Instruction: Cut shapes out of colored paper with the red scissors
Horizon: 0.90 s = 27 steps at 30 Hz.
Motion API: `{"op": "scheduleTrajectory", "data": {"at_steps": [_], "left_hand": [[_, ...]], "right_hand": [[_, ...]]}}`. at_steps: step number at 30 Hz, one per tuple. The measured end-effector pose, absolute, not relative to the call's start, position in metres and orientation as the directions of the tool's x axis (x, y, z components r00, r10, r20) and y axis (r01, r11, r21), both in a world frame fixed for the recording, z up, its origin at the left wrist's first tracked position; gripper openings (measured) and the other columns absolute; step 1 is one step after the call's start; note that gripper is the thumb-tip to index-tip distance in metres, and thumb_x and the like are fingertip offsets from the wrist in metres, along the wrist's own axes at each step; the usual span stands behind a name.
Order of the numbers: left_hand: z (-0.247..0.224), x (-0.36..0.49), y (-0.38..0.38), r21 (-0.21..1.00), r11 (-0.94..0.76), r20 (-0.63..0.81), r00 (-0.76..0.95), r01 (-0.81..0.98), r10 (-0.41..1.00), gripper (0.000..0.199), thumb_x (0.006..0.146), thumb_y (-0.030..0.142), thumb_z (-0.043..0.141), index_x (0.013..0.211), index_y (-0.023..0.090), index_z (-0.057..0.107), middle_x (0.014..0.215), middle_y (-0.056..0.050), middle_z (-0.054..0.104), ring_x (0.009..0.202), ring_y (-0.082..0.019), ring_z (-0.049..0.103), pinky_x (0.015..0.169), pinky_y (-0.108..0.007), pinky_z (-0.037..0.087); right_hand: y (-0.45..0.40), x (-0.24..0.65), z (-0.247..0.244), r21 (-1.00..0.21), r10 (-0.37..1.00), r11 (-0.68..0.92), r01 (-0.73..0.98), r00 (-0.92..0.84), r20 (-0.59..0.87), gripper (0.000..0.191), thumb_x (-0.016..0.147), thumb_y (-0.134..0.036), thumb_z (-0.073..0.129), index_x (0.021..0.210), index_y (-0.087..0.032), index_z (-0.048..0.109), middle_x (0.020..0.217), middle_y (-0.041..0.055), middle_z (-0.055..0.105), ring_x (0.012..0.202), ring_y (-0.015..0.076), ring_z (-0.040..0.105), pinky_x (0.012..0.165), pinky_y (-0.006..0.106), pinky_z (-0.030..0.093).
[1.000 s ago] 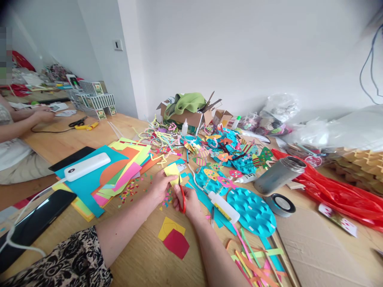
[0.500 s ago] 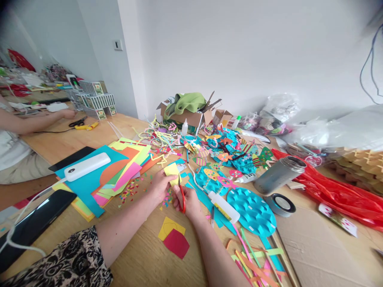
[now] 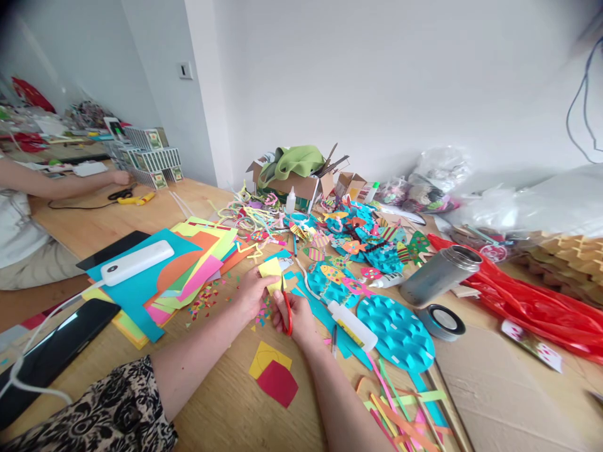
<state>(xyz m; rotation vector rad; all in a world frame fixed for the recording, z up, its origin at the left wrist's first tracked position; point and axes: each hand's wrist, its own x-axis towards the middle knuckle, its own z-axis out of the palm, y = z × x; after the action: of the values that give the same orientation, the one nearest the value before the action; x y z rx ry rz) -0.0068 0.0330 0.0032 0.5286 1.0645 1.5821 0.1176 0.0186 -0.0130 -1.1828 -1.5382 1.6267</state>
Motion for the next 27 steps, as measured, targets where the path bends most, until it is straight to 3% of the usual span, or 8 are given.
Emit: {"op": "scheduleTrajectory", "data": {"at_steps": [12,19,27], "left_hand": [[0.0053,-0.0056,0.0325,0.836,0.016,-0.212,-0.296,-0.548,0.931,0.033,0.046,0.016,0.080,0.073,0.015,0.061,0.064,0.001,0.064,0.059,-0.013,0.057,0.056,-0.025,0.040],[0.0030,-0.0076,0.0333,0.841,0.001,-0.192,-0.296,-0.541,0.936,0.034,0.047,0.018,0.081,0.074,0.015,0.062,0.066,0.000,0.065,0.059,-0.014,0.059,0.056,-0.025,0.040],[-0.0005,-0.0074,0.0350,0.857,-0.011,-0.187,-0.331,-0.515,0.925,0.030,0.047,0.016,0.079,0.072,0.016,0.061,0.063,0.001,0.064,0.059,-0.014,0.058,0.057,-0.025,0.041]], "right_hand": [[0.0186,0.1165,-0.0092,-0.976,0.888,-0.131,0.176,-0.417,-0.194,0.057,0.074,-0.075,0.059,0.065,-0.019,0.055,0.047,-0.0012,0.058,0.033,0.0081,0.048,0.030,0.018,0.029],[0.0183,0.1170,-0.0100,-0.978,0.883,-0.129,0.167,-0.430,-0.189,0.057,0.076,-0.074,0.059,0.068,-0.018,0.058,0.046,-0.0013,0.059,0.035,0.0099,0.050,0.034,0.019,0.033],[0.0172,0.1170,-0.0087,-0.978,0.887,-0.133,0.162,-0.421,-0.190,0.057,0.076,-0.075,0.058,0.070,-0.018,0.060,0.047,-0.0007,0.060,0.035,0.0098,0.050,0.032,0.018,0.030]]}}
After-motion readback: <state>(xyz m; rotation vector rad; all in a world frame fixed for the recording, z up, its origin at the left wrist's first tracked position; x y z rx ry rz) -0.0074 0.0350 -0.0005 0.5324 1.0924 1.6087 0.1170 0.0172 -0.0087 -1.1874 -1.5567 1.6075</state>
